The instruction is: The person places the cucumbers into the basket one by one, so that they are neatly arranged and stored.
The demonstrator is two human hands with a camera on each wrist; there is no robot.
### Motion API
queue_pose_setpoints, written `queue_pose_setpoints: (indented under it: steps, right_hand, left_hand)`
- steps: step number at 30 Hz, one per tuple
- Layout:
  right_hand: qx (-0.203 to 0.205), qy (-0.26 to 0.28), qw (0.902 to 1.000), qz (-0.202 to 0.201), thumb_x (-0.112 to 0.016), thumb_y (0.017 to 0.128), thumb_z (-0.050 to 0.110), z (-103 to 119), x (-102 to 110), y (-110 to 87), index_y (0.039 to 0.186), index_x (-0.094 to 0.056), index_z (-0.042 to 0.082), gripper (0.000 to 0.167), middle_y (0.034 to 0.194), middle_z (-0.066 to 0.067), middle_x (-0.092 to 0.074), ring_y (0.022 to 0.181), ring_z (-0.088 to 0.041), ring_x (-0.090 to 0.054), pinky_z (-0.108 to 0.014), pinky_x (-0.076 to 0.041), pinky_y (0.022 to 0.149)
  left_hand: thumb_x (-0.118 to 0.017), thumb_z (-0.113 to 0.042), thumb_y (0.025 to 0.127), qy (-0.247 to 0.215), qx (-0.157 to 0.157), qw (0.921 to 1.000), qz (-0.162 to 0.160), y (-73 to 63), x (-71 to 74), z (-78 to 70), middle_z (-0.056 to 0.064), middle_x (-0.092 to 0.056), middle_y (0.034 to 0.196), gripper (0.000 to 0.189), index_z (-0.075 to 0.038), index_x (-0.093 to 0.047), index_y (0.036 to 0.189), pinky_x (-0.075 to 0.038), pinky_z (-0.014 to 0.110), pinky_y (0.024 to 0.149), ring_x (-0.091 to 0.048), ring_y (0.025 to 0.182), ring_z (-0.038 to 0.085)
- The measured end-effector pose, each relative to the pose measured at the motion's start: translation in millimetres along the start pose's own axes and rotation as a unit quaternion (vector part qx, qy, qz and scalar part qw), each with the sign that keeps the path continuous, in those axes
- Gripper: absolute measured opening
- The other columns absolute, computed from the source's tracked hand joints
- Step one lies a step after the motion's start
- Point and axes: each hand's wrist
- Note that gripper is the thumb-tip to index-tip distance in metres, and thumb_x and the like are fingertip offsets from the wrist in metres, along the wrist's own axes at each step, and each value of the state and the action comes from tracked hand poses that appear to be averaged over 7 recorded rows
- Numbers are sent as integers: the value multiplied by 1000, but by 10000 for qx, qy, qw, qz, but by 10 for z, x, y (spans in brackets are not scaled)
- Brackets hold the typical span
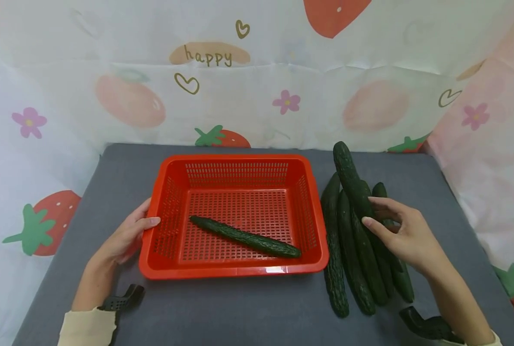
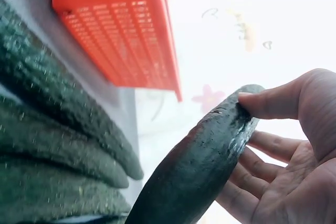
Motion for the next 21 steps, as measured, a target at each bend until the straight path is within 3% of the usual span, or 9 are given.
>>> queue_pose_setpoints:
  steps: [8, 15, 21]
  right_hand:
    - [268, 42, 9996, 27, -70, 103, 29, 220, -47, 6, 150, -57, 10, 52, 147, -20, -63, 124, -37, -67, -52, -62, 92]
    - [377, -29, 9992, 133, -73, 101, 31, 383, -86, 54, 147, -61, 13, 51, 138, -15, -70, 119, -30, -70, -29, -62, 85]
    - [679, 138, 9974, 186, -75, 100, 26, 504, -134, 115, 145, -62, 14, 49, 137, -15, -71, 119, -32, -70, -42, -64, 88]
  left_hand:
    - [-36, -3, 108, 130, 12, 9999, -44, -7, -7, 9, 0, -72, 131, 56, -18, -28, 161, -65, 37, 88, -79, 106, 17]
    - [-36, -3, 108, -18, -4, 10000, -55, -7, -21, 9, 1, -70, 132, 54, -17, -30, 160, -65, 37, 88, -78, 109, 17]
    - [-35, -3, 109, -26, 7, 10000, -38, 4, -26, 0, 3, -69, 133, 53, -16, -30, 160, -66, 39, 86, -78, 110, 19]
Point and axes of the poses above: each hand's wrist, its own y-axis towards the middle knuckle, its own x-axis out of the back of the hand, z = x × y
